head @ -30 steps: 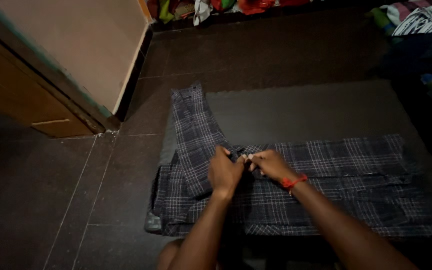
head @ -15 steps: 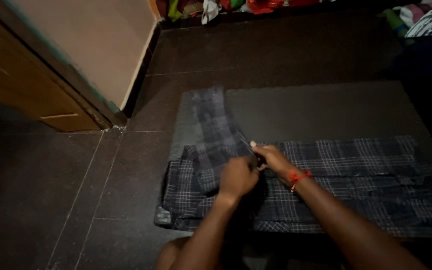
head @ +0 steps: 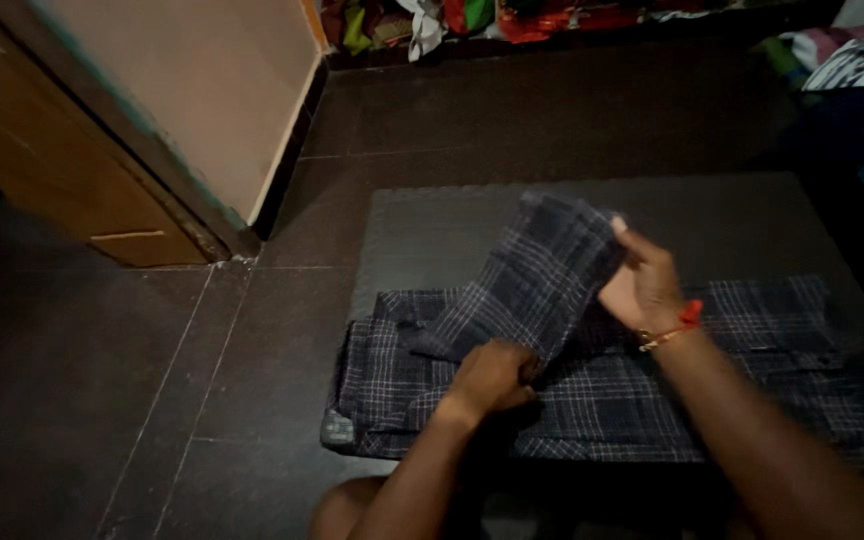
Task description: The person takes a shirt from a bed, lays it on a small table, folds it by hand, and then places the folded shirt into an open suitcase.
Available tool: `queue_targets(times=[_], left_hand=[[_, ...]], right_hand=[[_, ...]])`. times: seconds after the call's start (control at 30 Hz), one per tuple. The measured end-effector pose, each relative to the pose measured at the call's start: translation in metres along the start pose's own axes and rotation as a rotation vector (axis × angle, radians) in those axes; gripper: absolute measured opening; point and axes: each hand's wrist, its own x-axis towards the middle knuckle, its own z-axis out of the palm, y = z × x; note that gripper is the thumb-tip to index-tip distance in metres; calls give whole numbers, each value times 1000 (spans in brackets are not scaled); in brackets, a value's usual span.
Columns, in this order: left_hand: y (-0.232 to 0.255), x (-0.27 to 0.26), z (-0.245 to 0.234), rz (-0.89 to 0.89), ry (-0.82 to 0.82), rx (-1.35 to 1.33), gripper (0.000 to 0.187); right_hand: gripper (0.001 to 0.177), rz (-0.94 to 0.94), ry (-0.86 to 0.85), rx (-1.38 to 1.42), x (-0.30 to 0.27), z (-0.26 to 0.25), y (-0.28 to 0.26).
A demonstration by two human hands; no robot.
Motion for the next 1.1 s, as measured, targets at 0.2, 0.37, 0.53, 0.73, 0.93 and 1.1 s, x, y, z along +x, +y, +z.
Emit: queue_targets(times=[0.2, 0.37, 0.53, 0.73, 0.93, 1.1], left_hand=[[-3, 2, 6, 94, 20, 44, 23], [-6, 0, 12, 100, 12, 119, 24], [-2, -10, 27, 134, 202, 188, 18], [21, -17, 7, -35, 86, 63, 40], [18, -3, -17, -222, 354, 110, 44], [-10, 17, -13, -508, 221, 205, 81]], right_hand=[[52, -298, 244, -95, -22, -57, -40], [52, -716, 450, -403, -40, -137, -77], [56, -452, 850, -632, -58, -203, -82], [59, -142, 889, -651, -75, -250, -81], [54, 0, 841, -697, -94, -234, -97], [54, 91, 787, -976, -91, -239, -100]])
